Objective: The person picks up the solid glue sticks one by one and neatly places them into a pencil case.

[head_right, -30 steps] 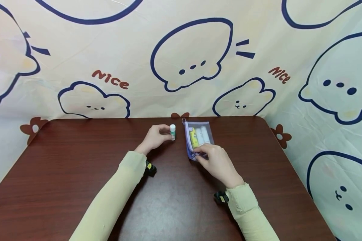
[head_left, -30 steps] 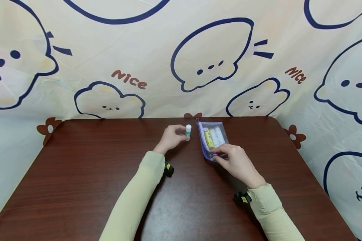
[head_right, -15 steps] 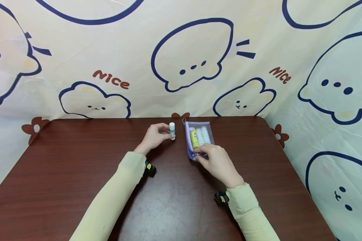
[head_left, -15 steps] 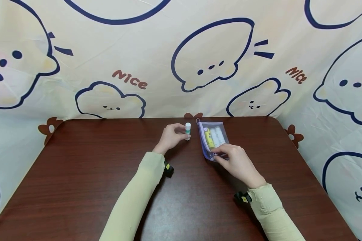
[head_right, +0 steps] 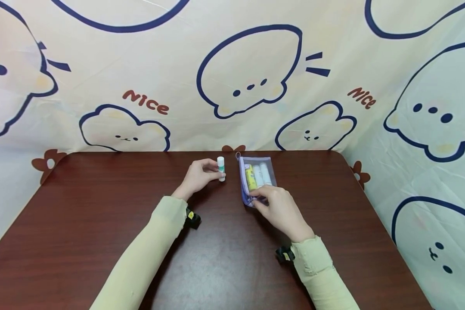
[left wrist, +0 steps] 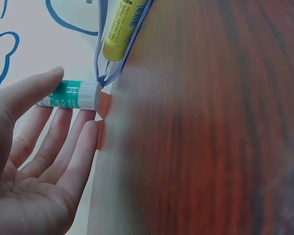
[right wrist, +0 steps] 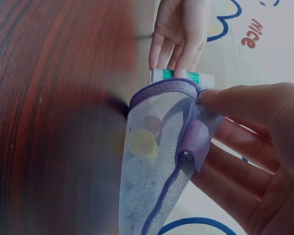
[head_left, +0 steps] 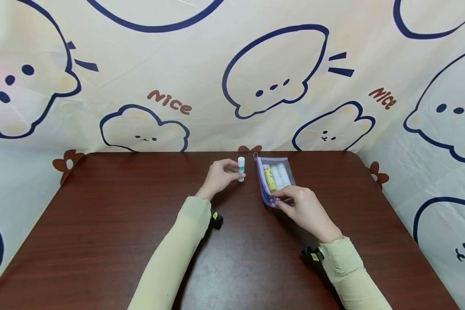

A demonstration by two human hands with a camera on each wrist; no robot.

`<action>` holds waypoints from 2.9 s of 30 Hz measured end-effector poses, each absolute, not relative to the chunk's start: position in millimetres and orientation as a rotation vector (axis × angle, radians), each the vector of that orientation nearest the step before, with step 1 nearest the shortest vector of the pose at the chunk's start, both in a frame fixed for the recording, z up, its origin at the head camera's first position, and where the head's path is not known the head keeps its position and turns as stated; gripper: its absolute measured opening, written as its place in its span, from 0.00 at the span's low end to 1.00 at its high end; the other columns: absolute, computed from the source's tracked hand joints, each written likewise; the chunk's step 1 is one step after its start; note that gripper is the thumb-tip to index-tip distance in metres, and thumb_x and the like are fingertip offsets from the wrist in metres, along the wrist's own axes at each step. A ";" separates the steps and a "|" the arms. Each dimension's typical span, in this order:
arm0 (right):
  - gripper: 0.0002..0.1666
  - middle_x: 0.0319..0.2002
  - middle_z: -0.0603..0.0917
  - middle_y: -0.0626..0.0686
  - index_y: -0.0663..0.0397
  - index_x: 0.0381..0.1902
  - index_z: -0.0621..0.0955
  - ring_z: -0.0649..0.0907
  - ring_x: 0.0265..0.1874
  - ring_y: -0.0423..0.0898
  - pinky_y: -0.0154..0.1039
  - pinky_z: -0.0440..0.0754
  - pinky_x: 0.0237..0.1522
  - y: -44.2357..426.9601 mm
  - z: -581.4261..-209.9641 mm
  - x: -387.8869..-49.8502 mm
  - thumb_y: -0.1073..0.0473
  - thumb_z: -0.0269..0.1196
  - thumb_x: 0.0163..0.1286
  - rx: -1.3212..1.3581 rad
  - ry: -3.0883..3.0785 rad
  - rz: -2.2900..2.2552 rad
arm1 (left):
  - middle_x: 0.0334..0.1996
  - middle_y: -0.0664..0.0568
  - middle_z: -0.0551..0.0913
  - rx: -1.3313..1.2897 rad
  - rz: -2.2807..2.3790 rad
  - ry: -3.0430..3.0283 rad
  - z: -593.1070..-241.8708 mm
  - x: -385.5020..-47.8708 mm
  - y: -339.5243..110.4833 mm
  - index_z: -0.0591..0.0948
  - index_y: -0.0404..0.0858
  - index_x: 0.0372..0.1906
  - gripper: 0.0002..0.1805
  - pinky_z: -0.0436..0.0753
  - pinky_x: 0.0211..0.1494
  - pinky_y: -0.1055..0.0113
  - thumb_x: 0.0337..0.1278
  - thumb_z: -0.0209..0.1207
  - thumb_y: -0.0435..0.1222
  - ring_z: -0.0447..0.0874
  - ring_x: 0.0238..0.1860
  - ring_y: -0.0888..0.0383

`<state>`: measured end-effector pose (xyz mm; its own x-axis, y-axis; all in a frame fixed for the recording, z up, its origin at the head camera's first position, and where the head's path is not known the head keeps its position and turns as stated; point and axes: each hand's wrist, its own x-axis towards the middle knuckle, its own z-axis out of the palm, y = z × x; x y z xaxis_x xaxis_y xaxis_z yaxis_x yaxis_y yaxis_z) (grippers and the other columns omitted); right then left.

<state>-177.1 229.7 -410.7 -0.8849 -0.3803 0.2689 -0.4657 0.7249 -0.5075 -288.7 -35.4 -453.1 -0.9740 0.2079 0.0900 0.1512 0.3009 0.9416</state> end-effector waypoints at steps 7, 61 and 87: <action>0.14 0.45 0.87 0.49 0.50 0.47 0.89 0.85 0.38 0.43 0.43 0.87 0.40 229.3 -409.8 -176.9 0.64 0.74 0.64 0.692 -2.777 0.871 | 0.39 0.50 0.88 0.324 1.796 2.504 -449.6 -285.0 -37.5 0.87 0.36 0.46 0.16 0.84 0.42 0.61 0.53 0.76 0.37 0.88 0.39 0.54; 0.13 0.44 0.87 0.49 0.52 0.47 0.89 0.85 0.39 0.44 0.44 0.87 0.39 229.4 -409.8 -177.9 0.65 0.74 0.63 0.708 -2.744 0.873 | 0.38 0.44 0.89 0.120 1.972 2.273 -448.9 -252.9 -29.5 0.86 0.34 0.46 0.18 0.88 0.40 0.60 0.53 0.76 0.38 0.89 0.32 0.50; 0.13 0.44 0.87 0.49 0.51 0.47 0.89 0.85 0.39 0.44 0.45 0.87 0.39 229.8 -409.4 -177.4 0.65 0.74 0.64 0.699 -2.760 0.878 | 0.41 0.42 0.87 0.080 1.989 2.156 -448.6 -249.9 -20.5 0.83 0.33 0.51 0.20 0.88 0.43 0.59 0.54 0.75 0.33 0.90 0.35 0.48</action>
